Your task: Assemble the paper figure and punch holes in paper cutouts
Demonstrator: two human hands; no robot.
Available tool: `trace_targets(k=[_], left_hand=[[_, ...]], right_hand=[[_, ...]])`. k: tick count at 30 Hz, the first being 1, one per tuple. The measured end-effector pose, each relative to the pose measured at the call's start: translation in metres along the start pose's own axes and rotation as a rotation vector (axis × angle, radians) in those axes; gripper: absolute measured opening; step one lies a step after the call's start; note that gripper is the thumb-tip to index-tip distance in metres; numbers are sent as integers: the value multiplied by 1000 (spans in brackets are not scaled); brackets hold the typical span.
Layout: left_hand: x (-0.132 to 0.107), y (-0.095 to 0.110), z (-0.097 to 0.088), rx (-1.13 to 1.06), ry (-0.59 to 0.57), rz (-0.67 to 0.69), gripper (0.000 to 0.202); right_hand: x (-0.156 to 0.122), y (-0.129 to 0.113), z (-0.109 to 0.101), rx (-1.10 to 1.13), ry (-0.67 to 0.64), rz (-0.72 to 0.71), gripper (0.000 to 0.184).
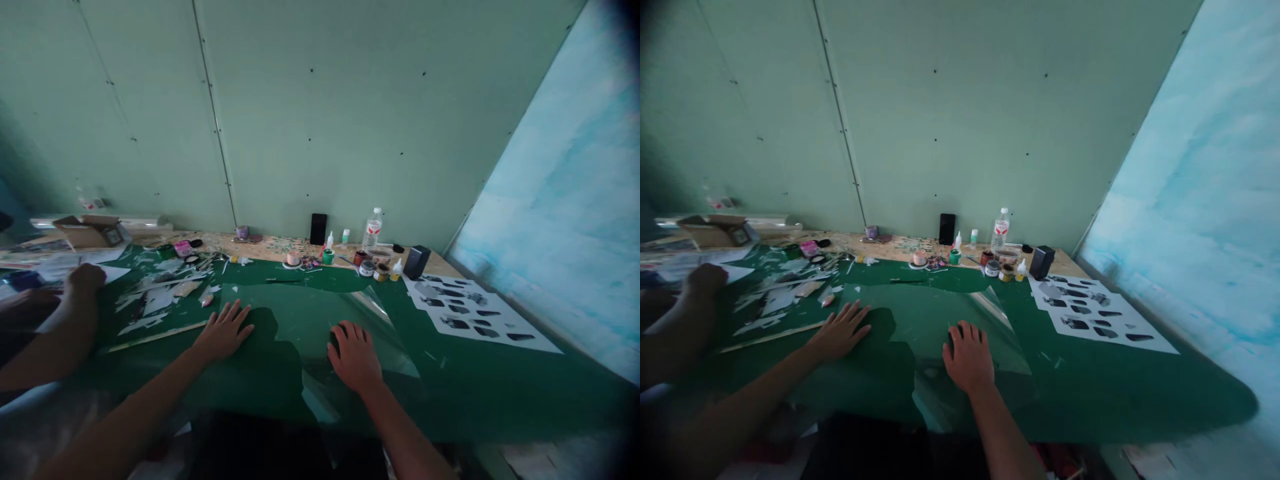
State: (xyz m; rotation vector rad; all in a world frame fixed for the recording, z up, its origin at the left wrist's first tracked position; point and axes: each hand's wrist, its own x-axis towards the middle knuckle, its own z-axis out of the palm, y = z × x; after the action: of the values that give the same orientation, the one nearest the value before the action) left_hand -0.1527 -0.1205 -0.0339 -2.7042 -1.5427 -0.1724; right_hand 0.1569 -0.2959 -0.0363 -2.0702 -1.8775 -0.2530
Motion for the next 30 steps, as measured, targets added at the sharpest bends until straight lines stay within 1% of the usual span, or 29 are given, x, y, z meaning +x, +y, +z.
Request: trace_targets(k=[2, 4, 9, 15, 20, 24, 27, 30], left_hand=[[-11, -1, 4, 1, 26, 5, 61], [-16, 1, 7, 5, 74, 3, 58], [-23, 5, 9, 0, 183, 40, 54], [-27, 3, 8, -14, 258, 87, 56], [-28, -2, 5, -79, 259, 154, 61], [-29, -2, 4, -138, 260, 219, 57], [-30, 0, 4, -153, 267, 222, 55], [-28, 1, 6, -151, 238, 194, 54]], right_hand=[[1, 1, 2, -7, -16, 7, 37], [2, 2, 3, -13, -44, 10, 43], [5, 5, 5, -18, -138, 11, 51], [10, 6, 3, 6, -252, 22, 54], [16, 7, -1, 23, -316, 40, 57], [18, 6, -4, 22, -355, 65, 57], [19, 6, -3, 10, -373, 111, 59], [21, 9, -2, 3, -411, 159, 64]])
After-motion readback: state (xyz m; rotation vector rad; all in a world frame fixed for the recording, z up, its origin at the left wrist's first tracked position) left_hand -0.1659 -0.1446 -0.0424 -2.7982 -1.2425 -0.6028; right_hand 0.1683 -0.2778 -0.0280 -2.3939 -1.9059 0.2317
